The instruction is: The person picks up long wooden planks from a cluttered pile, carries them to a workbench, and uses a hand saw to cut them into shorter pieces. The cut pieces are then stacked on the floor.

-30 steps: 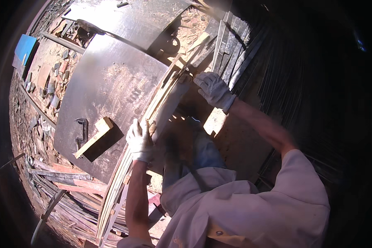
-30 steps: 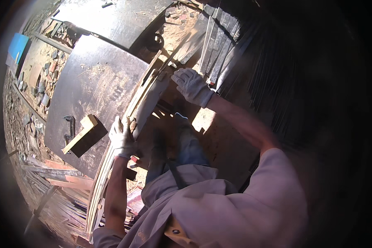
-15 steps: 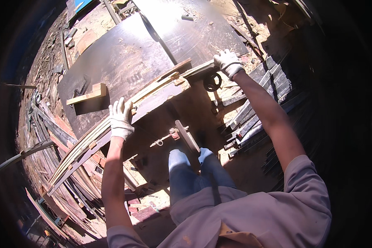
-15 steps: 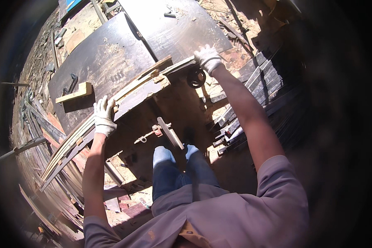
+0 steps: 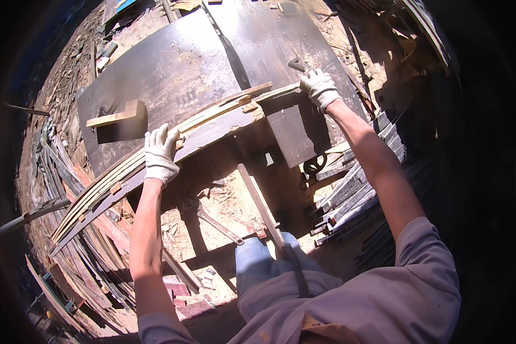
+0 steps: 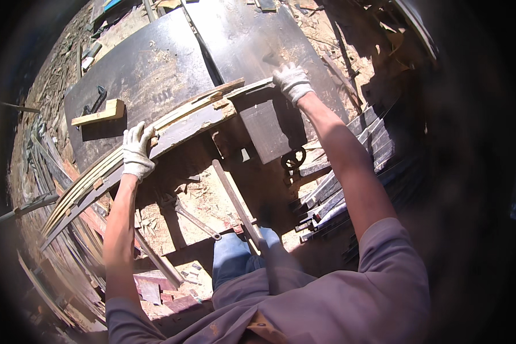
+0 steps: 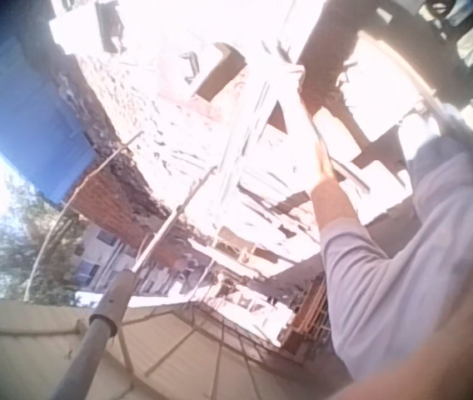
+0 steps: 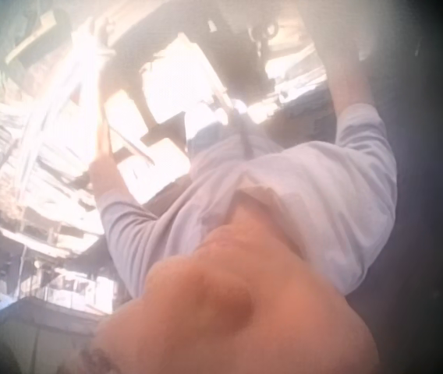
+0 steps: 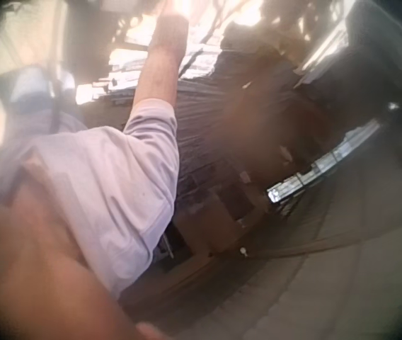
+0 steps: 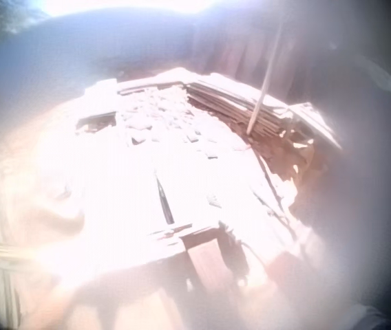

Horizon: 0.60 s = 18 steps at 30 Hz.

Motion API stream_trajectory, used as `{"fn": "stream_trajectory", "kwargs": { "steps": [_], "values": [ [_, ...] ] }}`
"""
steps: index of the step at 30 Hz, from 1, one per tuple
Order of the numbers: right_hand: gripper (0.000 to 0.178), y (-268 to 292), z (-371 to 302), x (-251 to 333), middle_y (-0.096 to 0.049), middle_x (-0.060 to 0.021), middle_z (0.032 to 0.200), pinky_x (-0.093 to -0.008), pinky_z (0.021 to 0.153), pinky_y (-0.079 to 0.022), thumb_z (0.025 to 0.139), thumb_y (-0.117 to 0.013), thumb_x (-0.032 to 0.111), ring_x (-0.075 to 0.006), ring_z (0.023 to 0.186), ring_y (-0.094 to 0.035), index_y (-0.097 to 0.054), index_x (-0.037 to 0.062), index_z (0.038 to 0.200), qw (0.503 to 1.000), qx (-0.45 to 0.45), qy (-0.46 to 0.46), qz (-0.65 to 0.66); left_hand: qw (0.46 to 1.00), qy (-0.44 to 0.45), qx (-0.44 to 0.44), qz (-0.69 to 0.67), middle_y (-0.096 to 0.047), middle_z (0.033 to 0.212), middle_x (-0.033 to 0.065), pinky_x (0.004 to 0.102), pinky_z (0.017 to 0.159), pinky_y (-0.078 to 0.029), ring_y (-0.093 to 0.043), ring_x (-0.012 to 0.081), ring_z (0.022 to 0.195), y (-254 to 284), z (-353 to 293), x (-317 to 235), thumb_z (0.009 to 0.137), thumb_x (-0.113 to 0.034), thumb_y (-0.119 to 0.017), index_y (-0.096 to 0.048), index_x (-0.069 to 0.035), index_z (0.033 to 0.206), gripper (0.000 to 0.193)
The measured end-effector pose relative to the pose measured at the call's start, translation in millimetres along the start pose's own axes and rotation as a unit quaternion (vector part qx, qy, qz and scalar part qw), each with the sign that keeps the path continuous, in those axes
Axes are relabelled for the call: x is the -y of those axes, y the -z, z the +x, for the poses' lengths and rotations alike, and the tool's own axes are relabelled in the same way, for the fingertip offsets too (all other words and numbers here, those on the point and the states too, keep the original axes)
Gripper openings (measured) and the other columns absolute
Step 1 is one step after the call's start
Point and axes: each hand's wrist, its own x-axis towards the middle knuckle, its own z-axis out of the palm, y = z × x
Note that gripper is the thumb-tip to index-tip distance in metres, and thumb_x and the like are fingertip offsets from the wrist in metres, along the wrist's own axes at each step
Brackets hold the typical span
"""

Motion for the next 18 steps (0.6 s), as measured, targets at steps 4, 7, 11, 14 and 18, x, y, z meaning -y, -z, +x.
{"fn": "stream_trajectory", "kwargs": {
  "steps": [4, 7, 11, 14, 18],
  "values": [
    [0.011, -10.2, -1.8, -4.9, -0.065, -0.0153, 0.100, -0.0499, 0.078, -0.052, 0.090, -0.063, 0.021, -0.0369, 0.095, -0.063, -0.067, 0.0153, 0.099, 0.998, -0.058, 0.018, 0.020, 1.000, -0.010, -0.027, -0.005, -0.043, 0.150, 0.0146, 0.0577, 0.123, -0.024, -0.041, 0.0388, 0.137, -6.2, -1.7, 0.7, 0.054, -0.007, -0.075, -0.052, -0.023, 0.141, 0.091],
    [0.011, -17.7, -23.6, 7.6, -0.066, -0.0160, 0.098, -0.0492, 0.079, -0.052, 0.091, -0.063, 0.020, -0.0369, 0.095, -0.063, -0.068, 0.0155, 0.100, 0.996, -0.079, 0.008, 0.027, 0.999, -0.013, -0.030, -0.001, -0.045, 0.148, 0.0155, 0.0550, 0.123, -0.025, -0.043, 0.0387, 0.136, -10.9, -2.2, 3.1, 0.055, -0.007, -0.073, -0.052, -0.022, 0.142, 0.091],
    [0.012, -17.7, -50.9, 13.8, -0.067, -0.0177, 0.098, -0.0497, 0.083, -0.053, 0.092, -0.064, 0.020, -0.0385, 0.097, -0.064, -0.068, 0.0116, 0.099, 0.997, -0.014, -0.073, 0.033, 0.998, -0.019, -0.057, 0.021, -0.046, 0.146, 0.0157, 0.0542, 0.121, -0.026, -0.043, 0.0378, 0.136, -17.8, 6.3, 2.6, 0.055, -0.006, -0.073, -0.051, -0.021, 0.141, 0.090],
    [0.024, -10.1, -83.9, 29.3, -0.070, -0.0233, 0.095, -0.0525, 0.080, -0.054, 0.098, -0.061, 0.030, -0.0420, 0.092, -0.069, -0.066, 0.0078, 0.105, 0.979, 0.056, -0.140, 0.138, 0.999, -0.012, -0.041, 0.009, -0.046, 0.146, 0.0157, 0.0543, 0.121, -0.026, -0.043, 0.0380, 0.136, -23.6, 4.8, 3.4, 0.055, -0.006, -0.073, -0.050, -0.021, 0.141, 0.090],
    [0.034, 23.9, -152.5, 65.3, -0.069, -0.0250, 0.088, -0.0554, 0.076, -0.051, 0.105, -0.056, 0.040, -0.0457, 0.086, -0.067, -0.057, 0.0071, 0.110, 0.917, 0.068, -0.242, 0.310, 0.999, 0.009, -0.029, 0.019, -0.044, 0.147, 0.0144, 0.0580, 0.122, -0.024, -0.041, 0.0379, 0.137, -18.9, -2.6, 6.9, 0.055, -0.007, -0.075, -0.048, -0.022, 0.142, 0.092]
  ]
}}
